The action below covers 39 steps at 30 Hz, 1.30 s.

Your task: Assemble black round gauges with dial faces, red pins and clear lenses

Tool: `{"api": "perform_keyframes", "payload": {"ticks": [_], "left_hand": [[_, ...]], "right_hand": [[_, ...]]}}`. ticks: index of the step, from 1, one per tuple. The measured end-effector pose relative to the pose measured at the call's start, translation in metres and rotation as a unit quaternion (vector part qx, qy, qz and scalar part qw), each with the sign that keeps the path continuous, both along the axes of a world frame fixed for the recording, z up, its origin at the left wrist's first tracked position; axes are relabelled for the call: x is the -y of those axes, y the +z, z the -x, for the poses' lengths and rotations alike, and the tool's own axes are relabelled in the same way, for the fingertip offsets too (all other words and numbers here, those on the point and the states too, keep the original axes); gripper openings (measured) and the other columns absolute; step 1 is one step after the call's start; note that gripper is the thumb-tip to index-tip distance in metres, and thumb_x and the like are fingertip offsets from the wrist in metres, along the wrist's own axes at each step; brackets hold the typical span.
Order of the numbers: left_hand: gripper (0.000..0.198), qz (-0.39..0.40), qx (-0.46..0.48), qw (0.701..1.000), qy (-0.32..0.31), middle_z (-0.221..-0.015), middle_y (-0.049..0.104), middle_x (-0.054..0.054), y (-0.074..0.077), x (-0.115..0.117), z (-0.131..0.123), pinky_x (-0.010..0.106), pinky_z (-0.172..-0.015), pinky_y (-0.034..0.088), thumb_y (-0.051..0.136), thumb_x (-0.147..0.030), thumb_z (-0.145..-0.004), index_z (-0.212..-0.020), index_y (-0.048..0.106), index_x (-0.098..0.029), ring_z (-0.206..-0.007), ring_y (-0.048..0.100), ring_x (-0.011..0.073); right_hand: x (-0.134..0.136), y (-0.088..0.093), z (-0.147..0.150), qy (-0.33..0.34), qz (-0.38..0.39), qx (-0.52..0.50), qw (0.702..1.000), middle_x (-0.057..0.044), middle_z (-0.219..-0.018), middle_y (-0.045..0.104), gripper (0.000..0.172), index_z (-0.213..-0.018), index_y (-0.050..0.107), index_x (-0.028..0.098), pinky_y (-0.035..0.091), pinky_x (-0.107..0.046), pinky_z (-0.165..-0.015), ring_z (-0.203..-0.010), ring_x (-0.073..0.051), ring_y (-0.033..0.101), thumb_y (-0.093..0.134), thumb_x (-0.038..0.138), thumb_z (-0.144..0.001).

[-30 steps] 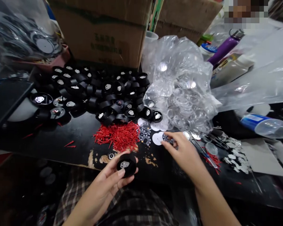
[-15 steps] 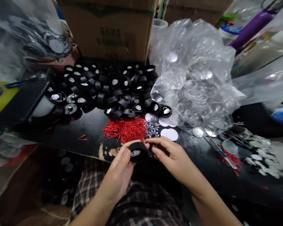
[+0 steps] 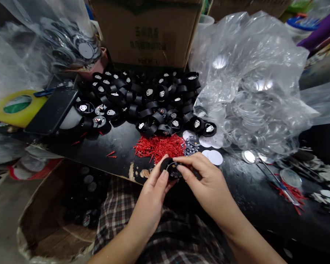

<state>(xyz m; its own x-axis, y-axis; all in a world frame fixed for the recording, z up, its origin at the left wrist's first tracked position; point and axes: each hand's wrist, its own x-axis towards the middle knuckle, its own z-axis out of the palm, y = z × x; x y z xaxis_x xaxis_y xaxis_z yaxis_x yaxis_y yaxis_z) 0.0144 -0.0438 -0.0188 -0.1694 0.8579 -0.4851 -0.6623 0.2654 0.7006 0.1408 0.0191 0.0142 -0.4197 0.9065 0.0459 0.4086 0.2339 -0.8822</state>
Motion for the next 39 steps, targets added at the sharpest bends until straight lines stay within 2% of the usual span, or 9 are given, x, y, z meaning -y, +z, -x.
{"api": "perform_keyframes", "payload": {"ticks": [5,11,18,24,28,30,34,36,39], "left_hand": [[0.035,-0.028,-0.082,0.993,-0.078,-0.136,0.057,-0.007,-0.006,0.004,0.003,0.034,-0.115,0.027,0.057,-0.037,-0.089,-0.124,0.059,-0.040,-0.134,0.041,0.0189],[0.035,-0.037,-0.065,0.992,-0.104,-0.136,0.057,-0.005,-0.008,0.004,0.005,0.032,-0.102,0.045,0.057,-0.037,-0.089,-0.123,0.059,-0.039,-0.127,0.050,0.0214],[0.034,-0.040,-0.042,0.992,-0.110,-0.130,0.062,-0.002,-0.007,0.001,0.005,0.033,-0.101,0.046,0.059,-0.035,-0.088,-0.121,0.062,-0.034,-0.123,0.054,0.0209],[0.031,-0.054,-0.129,0.981,-0.131,-0.126,0.064,0.000,-0.006,0.003,0.003,0.031,-0.102,0.043,0.063,-0.027,-0.084,-0.115,0.062,-0.028,-0.120,0.055,0.0199],[0.031,-0.052,-0.273,0.939,-0.204,-0.119,0.067,0.003,-0.004,0.010,0.005,0.034,-0.098,0.045,0.055,-0.026,-0.088,-0.119,0.060,-0.028,-0.113,0.059,0.0228],[0.033,-0.052,-0.322,0.920,-0.216,-0.116,0.068,0.003,-0.004,0.012,0.009,0.035,-0.098,0.044,0.055,-0.028,-0.087,-0.120,0.060,-0.030,-0.109,0.061,0.0233],[0.030,-0.005,-0.232,0.966,-0.112,-0.118,0.067,0.004,-0.005,0.010,0.018,0.037,-0.102,0.041,0.060,-0.032,-0.085,-0.114,0.062,-0.027,-0.114,0.059,0.0237],[0.030,0.011,-0.165,0.984,-0.066,-0.115,0.068,0.004,-0.006,0.009,0.019,0.038,-0.103,0.040,0.063,-0.033,-0.083,-0.112,0.062,-0.024,-0.115,0.058,0.0241],[0.026,0.005,-0.107,0.993,-0.048,-0.113,0.068,0.004,-0.006,0.008,0.018,0.040,-0.103,0.041,0.064,-0.030,-0.083,-0.108,0.062,-0.023,-0.115,0.058,0.0241]], "right_hand": [[-0.001,-0.002,0.004,-0.020,0.070,0.028,0.997,0.001,-0.078,0.060,0.003,-0.089,0.056,0.022,0.046,-0.027,-0.063,-0.068,-0.014,0.058,0.057,0.023,-0.087],[-0.005,-0.002,0.000,-0.023,0.153,0.002,0.988,0.003,-0.069,0.055,0.009,-0.083,0.052,0.022,0.044,-0.025,-0.055,-0.059,-0.011,0.054,0.058,0.028,-0.085],[-0.012,-0.003,0.000,-0.022,0.212,-0.025,0.977,0.007,-0.061,0.049,0.012,-0.080,0.049,0.021,0.039,-0.023,-0.048,-0.049,-0.009,0.050,0.058,0.029,-0.081],[0.002,-0.013,-0.007,-0.036,0.164,0.012,0.986,0.000,-0.081,0.058,0.013,-0.087,0.051,0.021,0.045,-0.026,-0.061,-0.069,-0.014,0.055,0.059,0.029,-0.081],[0.019,-0.013,-0.019,-0.030,0.149,0.018,0.988,-0.002,-0.084,0.061,0.010,-0.094,0.053,0.021,0.048,-0.027,-0.066,-0.075,-0.015,0.059,0.053,0.028,-0.087],[0.017,-0.010,-0.025,0.003,0.124,0.046,0.991,-0.002,-0.084,0.062,0.010,-0.095,0.056,0.022,0.047,-0.027,-0.067,-0.077,-0.016,0.060,0.053,0.027,-0.088],[-0.008,-0.010,-0.025,0.044,-0.017,0.167,0.985,-0.004,-0.085,0.066,0.013,-0.091,0.062,0.021,0.043,-0.033,-0.074,-0.080,-0.019,0.059,0.049,0.024,-0.091],[-0.023,-0.014,-0.019,0.035,-0.102,0.263,0.959,-0.006,-0.084,0.065,0.013,-0.088,0.063,0.019,0.039,-0.037,-0.075,-0.082,-0.022,0.058,0.050,0.021,-0.089],[-0.037,-0.021,-0.006,0.046,-0.156,0.358,0.920,-0.007,-0.084,0.065,0.011,-0.084,0.062,0.018,0.035,-0.037,-0.071,-0.081,-0.024,0.057,0.052,0.020,-0.087]]}}
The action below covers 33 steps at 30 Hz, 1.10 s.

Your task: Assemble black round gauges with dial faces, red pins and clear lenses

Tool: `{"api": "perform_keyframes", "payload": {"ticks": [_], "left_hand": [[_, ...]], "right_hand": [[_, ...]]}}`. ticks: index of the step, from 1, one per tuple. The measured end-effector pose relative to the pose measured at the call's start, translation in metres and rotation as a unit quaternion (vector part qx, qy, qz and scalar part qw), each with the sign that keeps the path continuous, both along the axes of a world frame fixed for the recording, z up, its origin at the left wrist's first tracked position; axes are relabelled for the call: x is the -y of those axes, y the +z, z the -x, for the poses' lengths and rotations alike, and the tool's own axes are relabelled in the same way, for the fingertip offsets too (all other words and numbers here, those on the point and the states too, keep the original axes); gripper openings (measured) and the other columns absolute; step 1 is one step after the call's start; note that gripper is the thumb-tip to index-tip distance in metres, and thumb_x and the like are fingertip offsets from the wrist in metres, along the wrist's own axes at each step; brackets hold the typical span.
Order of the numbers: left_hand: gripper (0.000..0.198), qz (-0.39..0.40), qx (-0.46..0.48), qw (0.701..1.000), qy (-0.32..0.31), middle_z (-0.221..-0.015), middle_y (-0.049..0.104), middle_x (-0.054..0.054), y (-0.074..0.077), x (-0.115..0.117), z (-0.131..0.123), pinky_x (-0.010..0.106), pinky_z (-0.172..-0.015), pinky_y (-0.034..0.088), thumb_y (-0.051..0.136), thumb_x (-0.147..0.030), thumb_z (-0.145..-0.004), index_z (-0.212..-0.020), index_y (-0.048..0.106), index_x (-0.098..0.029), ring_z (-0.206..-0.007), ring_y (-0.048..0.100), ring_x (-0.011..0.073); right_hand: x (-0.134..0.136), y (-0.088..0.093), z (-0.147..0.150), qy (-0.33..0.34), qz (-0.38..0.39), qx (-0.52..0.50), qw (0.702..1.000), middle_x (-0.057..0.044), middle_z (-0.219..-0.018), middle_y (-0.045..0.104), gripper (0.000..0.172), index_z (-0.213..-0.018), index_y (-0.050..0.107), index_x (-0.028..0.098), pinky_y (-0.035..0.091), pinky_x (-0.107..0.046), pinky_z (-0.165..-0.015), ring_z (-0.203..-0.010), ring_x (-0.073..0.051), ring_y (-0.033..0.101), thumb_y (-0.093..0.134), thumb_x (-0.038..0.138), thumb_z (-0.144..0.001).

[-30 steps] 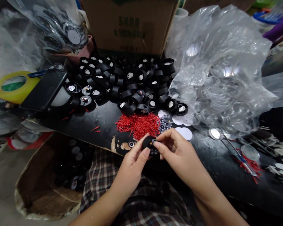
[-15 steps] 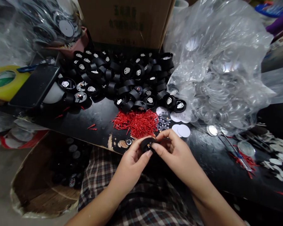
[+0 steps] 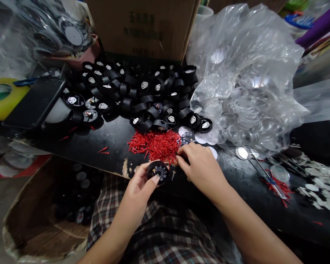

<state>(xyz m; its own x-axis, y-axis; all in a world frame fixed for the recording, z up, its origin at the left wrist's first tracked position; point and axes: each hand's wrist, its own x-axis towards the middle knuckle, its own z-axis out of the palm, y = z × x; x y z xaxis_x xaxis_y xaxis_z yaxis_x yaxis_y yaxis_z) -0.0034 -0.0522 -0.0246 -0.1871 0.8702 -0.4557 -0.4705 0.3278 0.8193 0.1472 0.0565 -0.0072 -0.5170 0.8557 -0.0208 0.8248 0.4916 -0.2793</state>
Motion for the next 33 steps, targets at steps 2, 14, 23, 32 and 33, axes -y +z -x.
{"api": "perform_keyframes", "payload": {"ticks": [2,14,23,32,33], "left_hand": [[0.022,-0.011,0.033,0.999,0.013,-0.112,0.068,0.003,0.001,0.000,-0.003,0.039,-0.101,0.043,0.061,-0.029,-0.086,-0.107,0.062,-0.023,-0.114,0.058,0.0230],[0.021,-0.039,0.128,0.988,0.081,-0.106,0.073,0.005,0.009,-0.010,-0.011,0.040,-0.105,0.041,0.060,-0.025,-0.086,-0.105,0.065,-0.019,-0.115,0.060,0.0231],[0.032,-0.059,0.122,0.986,0.098,-0.109,0.073,0.004,0.012,-0.010,-0.001,0.038,-0.098,0.047,0.053,-0.028,-0.091,-0.122,0.055,-0.026,-0.100,0.068,0.0188],[0.026,-0.083,-0.021,0.996,0.005,-0.120,0.064,-0.002,0.005,-0.011,-0.013,0.026,-0.101,0.041,0.055,-0.027,-0.090,-0.115,0.059,-0.030,-0.116,0.056,0.0159],[0.026,-0.087,-0.033,0.996,0.000,-0.119,0.064,-0.002,0.006,-0.011,-0.012,0.026,-0.101,0.041,0.056,-0.027,-0.090,-0.115,0.059,-0.029,-0.115,0.056,0.0157]], "right_hand": [[-0.002,-0.002,0.005,0.000,-0.005,0.027,1.000,-0.007,-0.080,0.064,0.012,-0.078,0.060,0.018,0.033,-0.035,-0.069,-0.078,-0.023,0.057,0.051,0.019,-0.087],[0.024,0.010,0.005,0.026,0.096,-0.163,0.982,-0.003,-0.084,0.064,0.006,-0.083,0.060,0.019,0.037,-0.034,-0.072,-0.081,-0.019,0.056,0.058,0.023,-0.088],[0.035,0.022,0.006,0.056,0.096,-0.273,0.956,0.000,-0.079,0.062,0.012,-0.083,0.056,0.020,0.039,-0.031,-0.073,-0.075,-0.015,0.055,0.051,0.023,-0.093],[0.038,0.024,0.016,0.057,0.070,-0.196,0.976,-0.002,-0.077,0.060,0.015,-0.082,0.057,0.020,0.038,-0.032,-0.069,-0.074,-0.017,0.054,0.048,0.021,-0.094],[0.037,0.024,0.016,0.053,0.077,-0.199,0.976,-0.002,-0.077,0.060,0.015,-0.081,0.056,0.020,0.039,-0.032,-0.069,-0.073,-0.016,0.055,0.048,0.021,-0.094]]}}
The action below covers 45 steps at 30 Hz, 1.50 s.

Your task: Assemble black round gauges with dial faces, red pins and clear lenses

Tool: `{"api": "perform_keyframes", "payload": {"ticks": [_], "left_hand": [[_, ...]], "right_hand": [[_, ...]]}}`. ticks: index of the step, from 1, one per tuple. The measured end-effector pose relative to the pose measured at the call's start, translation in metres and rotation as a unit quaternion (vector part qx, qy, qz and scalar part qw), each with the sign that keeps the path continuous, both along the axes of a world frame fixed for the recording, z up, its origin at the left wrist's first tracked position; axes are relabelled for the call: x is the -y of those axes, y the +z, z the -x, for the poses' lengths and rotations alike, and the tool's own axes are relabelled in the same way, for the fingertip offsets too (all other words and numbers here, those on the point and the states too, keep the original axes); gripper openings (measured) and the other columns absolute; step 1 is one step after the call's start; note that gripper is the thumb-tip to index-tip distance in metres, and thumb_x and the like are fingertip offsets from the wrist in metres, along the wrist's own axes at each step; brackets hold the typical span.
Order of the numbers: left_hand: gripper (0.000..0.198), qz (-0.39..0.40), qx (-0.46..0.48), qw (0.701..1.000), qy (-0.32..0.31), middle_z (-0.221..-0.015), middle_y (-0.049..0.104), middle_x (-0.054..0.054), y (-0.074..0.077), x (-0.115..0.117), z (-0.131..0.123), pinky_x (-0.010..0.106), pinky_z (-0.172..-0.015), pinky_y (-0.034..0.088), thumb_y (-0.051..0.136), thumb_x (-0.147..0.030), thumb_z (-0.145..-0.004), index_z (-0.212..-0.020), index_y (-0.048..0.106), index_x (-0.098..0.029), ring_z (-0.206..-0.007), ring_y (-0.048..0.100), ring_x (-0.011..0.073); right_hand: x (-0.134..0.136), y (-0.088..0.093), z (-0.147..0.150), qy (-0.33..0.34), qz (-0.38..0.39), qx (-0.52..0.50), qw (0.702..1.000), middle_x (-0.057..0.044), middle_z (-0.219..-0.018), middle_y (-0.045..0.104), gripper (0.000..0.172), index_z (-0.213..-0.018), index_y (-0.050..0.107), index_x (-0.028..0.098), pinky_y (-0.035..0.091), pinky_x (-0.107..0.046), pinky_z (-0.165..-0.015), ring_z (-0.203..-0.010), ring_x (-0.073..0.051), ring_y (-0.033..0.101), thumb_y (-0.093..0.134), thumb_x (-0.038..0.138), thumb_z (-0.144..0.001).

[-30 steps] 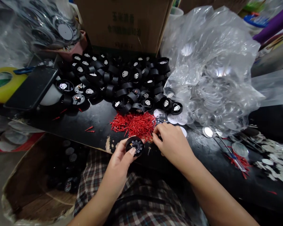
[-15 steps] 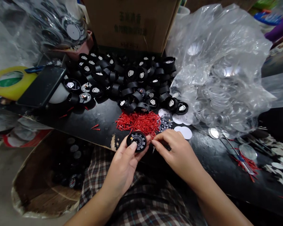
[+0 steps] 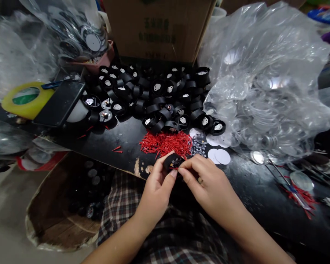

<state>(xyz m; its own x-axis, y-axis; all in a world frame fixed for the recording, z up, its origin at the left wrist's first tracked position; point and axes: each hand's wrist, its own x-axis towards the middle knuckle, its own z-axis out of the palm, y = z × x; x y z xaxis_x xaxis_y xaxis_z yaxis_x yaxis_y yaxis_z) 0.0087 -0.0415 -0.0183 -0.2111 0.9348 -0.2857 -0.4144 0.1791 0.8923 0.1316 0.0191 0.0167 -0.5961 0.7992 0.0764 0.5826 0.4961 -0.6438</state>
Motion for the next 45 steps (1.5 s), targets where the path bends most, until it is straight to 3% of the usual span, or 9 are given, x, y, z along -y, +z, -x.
{"api": "perform_keyframes", "payload": {"ticks": [9,16,20,23,27,30,33,37,45], "left_hand": [[0.019,0.007,-0.129,0.992,0.002,-0.099,0.069,-0.002,0.006,0.003,0.005,0.027,-0.089,0.045,0.058,-0.027,-0.086,-0.105,0.062,-0.027,-0.097,0.062,0.0174],[0.027,0.020,-0.198,0.980,0.024,-0.102,0.070,-0.001,0.005,0.008,0.005,0.031,-0.090,0.046,0.059,-0.023,-0.084,-0.110,0.065,-0.029,-0.098,0.063,0.0212],[0.027,0.047,-0.055,0.997,-0.022,-0.107,0.071,0.001,0.005,0.003,0.008,0.031,-0.091,0.048,0.060,-0.025,-0.084,-0.110,0.066,-0.027,-0.103,0.064,0.0216],[0.037,0.058,0.054,0.996,-0.048,-0.121,0.067,0.001,0.004,0.002,0.012,0.032,-0.098,0.046,0.064,-0.029,-0.082,-0.119,0.062,-0.029,-0.115,0.059,0.0227],[0.040,0.078,0.017,0.996,-0.046,-0.133,0.061,0.000,0.004,0.006,0.014,0.033,-0.110,0.034,0.063,-0.036,-0.083,-0.123,0.061,-0.030,-0.131,0.046,0.0229],[0.039,0.142,0.041,0.989,-0.002,-0.131,0.062,0.002,0.005,0.008,0.010,0.034,-0.106,0.040,0.065,-0.042,-0.081,-0.117,0.066,-0.028,-0.129,0.048,0.0248],[0.038,0.186,0.144,0.970,0.059,-0.118,0.070,0.003,0.004,0.007,0.002,0.030,-0.086,0.055,0.072,-0.044,-0.074,-0.108,0.070,-0.027,-0.111,0.063,0.0252],[0.020,0.181,0.207,0.957,0.090,-0.091,0.076,-0.002,0.002,0.003,-0.008,0.016,-0.066,0.056,0.080,-0.037,-0.066,-0.083,0.075,-0.027,-0.082,0.070,0.0151],[0.016,0.185,0.249,0.944,0.109,-0.088,0.075,-0.003,0.008,0.000,-0.022,0.012,-0.065,0.054,0.080,-0.032,-0.067,-0.081,0.075,-0.025,-0.073,0.068,0.0093]], "right_hand": [[0.006,0.003,-0.002,-0.006,0.043,-0.016,0.999,0.000,-0.073,0.059,0.018,-0.076,0.054,0.021,0.039,-0.030,-0.065,-0.067,-0.015,0.055,0.048,0.019,-0.093],[0.011,0.002,0.000,-0.026,0.050,-0.006,0.998,0.001,-0.066,0.057,0.021,-0.069,0.050,0.021,0.036,-0.028,-0.059,-0.060,-0.013,0.051,0.050,0.019,-0.091],[0.006,0.002,-0.002,-0.013,0.045,-0.007,0.999,0.002,-0.063,0.055,0.024,-0.064,0.049,0.020,0.036,-0.028,-0.059,-0.058,-0.012,0.050,0.054,0.018,-0.087],[0.002,0.001,-0.003,0.013,-0.021,-0.022,0.999,-0.002,-0.078,0.061,0.009,-0.086,0.059,0.019,0.038,-0.030,-0.067,-0.072,-0.016,0.055,0.051,0.018,-0.089],[0.000,-0.002,0.001,0.042,-0.122,0.024,0.991,-0.004,-0.079,0.061,0.010,-0.086,0.060,0.016,0.036,-0.033,-0.070,-0.074,-0.019,0.054,0.050,0.014,-0.088],[0.000,-0.001,0.006,0.030,-0.155,0.030,0.987,-0.003,-0.072,0.059,0.014,-0.077,0.058,0.016,0.036,-0.032,-0.068,-0.070,-0.018,0.052,0.049,0.012,-0.086],[0.000,0.001,0.010,-0.006,-0.129,0.030,0.991,-0.002,-0.071,0.060,0.014,-0.075,0.057,0.016,0.037,-0.030,-0.068,-0.066,-0.015,0.052,0.047,0.012,-0.085],[-0.001,0.004,0.009,-0.039,-0.072,0.059,0.995,-0.001,-0.073,0.062,0.011,-0.079,0.058,0.015,0.038,-0.029,-0.070,-0.067,-0.015,0.054,0.049,0.012,-0.084],[-0.005,0.009,0.006,-0.027,-0.001,0.112,0.993,-0.002,-0.073,0.064,0.008,-0.081,0.060,0.015,0.036,-0.028,-0.063,-0.066,-0.016,0.054,0.052,0.012,-0.083]]}}
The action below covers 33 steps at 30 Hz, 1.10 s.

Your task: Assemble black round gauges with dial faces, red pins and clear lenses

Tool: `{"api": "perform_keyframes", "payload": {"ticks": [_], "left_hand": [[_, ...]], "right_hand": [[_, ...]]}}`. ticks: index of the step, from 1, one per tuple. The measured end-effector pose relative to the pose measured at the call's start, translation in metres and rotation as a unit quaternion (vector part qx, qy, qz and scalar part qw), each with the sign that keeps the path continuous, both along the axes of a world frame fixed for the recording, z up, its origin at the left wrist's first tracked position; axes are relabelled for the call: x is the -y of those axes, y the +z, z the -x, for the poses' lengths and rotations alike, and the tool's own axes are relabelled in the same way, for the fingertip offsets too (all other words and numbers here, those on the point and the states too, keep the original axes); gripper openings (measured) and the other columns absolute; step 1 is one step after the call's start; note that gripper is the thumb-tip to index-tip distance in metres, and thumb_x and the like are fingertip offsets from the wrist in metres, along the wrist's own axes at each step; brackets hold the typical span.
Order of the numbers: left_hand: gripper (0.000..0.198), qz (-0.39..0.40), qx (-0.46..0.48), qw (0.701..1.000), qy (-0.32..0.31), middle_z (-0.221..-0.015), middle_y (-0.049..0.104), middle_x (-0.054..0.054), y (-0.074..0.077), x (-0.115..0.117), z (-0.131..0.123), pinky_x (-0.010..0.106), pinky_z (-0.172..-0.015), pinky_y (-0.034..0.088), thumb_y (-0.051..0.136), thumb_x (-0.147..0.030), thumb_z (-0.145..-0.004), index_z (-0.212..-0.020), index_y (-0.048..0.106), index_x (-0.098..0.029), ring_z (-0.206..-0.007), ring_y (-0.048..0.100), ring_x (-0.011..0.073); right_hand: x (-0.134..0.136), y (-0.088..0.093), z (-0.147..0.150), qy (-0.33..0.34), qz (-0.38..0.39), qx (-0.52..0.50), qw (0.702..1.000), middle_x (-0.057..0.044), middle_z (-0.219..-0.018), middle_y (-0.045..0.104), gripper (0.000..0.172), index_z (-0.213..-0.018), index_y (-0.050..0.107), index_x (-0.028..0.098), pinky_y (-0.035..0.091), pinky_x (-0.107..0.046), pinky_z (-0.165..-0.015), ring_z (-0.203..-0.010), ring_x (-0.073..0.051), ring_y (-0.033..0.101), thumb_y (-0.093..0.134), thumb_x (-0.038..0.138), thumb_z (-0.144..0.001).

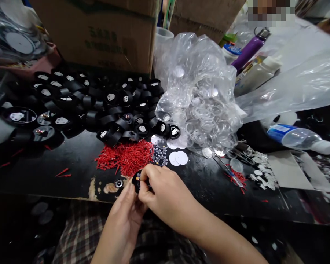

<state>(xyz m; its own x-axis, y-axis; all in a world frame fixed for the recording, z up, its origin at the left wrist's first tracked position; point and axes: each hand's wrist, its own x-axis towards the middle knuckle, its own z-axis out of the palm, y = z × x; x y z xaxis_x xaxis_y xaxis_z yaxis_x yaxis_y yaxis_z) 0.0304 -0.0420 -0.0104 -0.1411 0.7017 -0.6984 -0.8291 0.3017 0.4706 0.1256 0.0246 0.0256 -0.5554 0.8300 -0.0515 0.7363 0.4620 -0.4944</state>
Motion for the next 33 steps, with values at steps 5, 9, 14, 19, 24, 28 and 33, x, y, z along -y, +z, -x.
{"api": "perform_keyframes", "payload": {"ticks": [5,9,14,19,24,28,33], "left_hand": [[0.026,-0.017,-0.051,0.996,-0.064,-0.110,0.073,0.003,-0.011,0.001,0.005,0.023,-0.079,0.056,0.074,-0.039,-0.073,-0.095,0.074,-0.026,-0.099,0.068,0.0201],[0.036,-0.036,-0.107,0.987,-0.114,-0.130,0.063,0.002,-0.018,0.003,0.012,0.031,-0.093,0.051,0.069,-0.038,-0.078,-0.113,0.067,-0.030,-0.120,0.057,0.0244],[0.034,-0.089,-0.048,0.988,-0.118,-0.126,0.065,0.008,-0.010,0.004,0.008,0.038,-0.098,0.048,0.060,-0.040,-0.085,-0.115,0.067,-0.024,-0.118,0.058,0.0274],[0.035,-0.107,-0.140,0.972,-0.152,-0.132,0.061,0.001,-0.012,0.005,0.018,0.033,-0.103,0.044,0.062,-0.039,-0.085,-0.118,0.065,-0.031,-0.124,0.053,0.0235],[0.035,-0.092,-0.138,0.976,-0.141,-0.116,0.070,0.005,-0.013,-0.001,0.025,0.034,-0.090,0.054,0.070,-0.038,-0.077,-0.109,0.069,-0.025,-0.112,0.061,0.0264],[0.035,-0.070,-0.118,0.979,-0.150,-0.101,0.073,0.009,-0.010,-0.005,0.018,0.033,-0.074,0.058,0.075,-0.036,-0.071,-0.101,0.069,-0.019,-0.094,0.069,0.0265],[0.034,-0.075,-0.111,0.979,-0.154,-0.107,0.072,0.009,-0.004,-0.006,0.013,0.036,-0.084,0.056,0.072,-0.035,-0.075,-0.105,0.068,-0.019,-0.099,0.067,0.0256]], "right_hand": [[-0.003,-0.002,-0.007,0.007,0.037,-0.010,0.999,-0.001,-0.073,0.064,0.007,-0.080,0.059,0.015,0.036,-0.026,-0.062,-0.066,-0.014,0.055,0.054,0.011,-0.083],[-0.002,-0.009,-0.015,0.032,0.013,-0.039,0.999,0.000,-0.071,0.062,0.008,-0.077,0.058,0.016,0.036,-0.025,-0.061,-0.065,-0.013,0.054,0.055,0.010,-0.082],[0.004,-0.011,-0.011,-0.010,-0.018,-0.077,0.997,0.004,-0.060,0.054,0.010,-0.072,0.054,0.017,0.033,-0.025,-0.056,-0.053,-0.010,0.046,0.055,0.010,-0.079],[0.003,-0.002,-0.014,-0.002,0.086,-0.100,0.991,0.004,-0.060,0.057,0.009,-0.077,0.060,0.019,0.037,-0.023,-0.056,-0.053,-0.010,0.050,0.055,0.015,-0.083],[-0.047,-0.010,-0.056,-0.142,-0.013,-0.138,0.980,-0.003,-0.087,0.070,0.018,-0.091,0.067,0.020,0.046,-0.027,-0.073,-0.080,-0.016,0.063,0.050,0.026,-0.090],[-0.103,-0.022,-0.093,-0.273,-0.157,0.035,0.948,-0.017,-0.119,0.063,0.039,-0.118,0.061,0.013,0.040,-0.047,-0.092,-0.109,-0.031,0.057,0.058,0.024,-0.080],[-0.123,-0.033,-0.104,-0.251,-0.159,0.016,0.955,-0.017,-0.113,0.067,0.036,-0.112,0.065,0.012,0.040,-0.049,-0.094,-0.107,-0.031,0.059,0.054,0.023,-0.080]]}}
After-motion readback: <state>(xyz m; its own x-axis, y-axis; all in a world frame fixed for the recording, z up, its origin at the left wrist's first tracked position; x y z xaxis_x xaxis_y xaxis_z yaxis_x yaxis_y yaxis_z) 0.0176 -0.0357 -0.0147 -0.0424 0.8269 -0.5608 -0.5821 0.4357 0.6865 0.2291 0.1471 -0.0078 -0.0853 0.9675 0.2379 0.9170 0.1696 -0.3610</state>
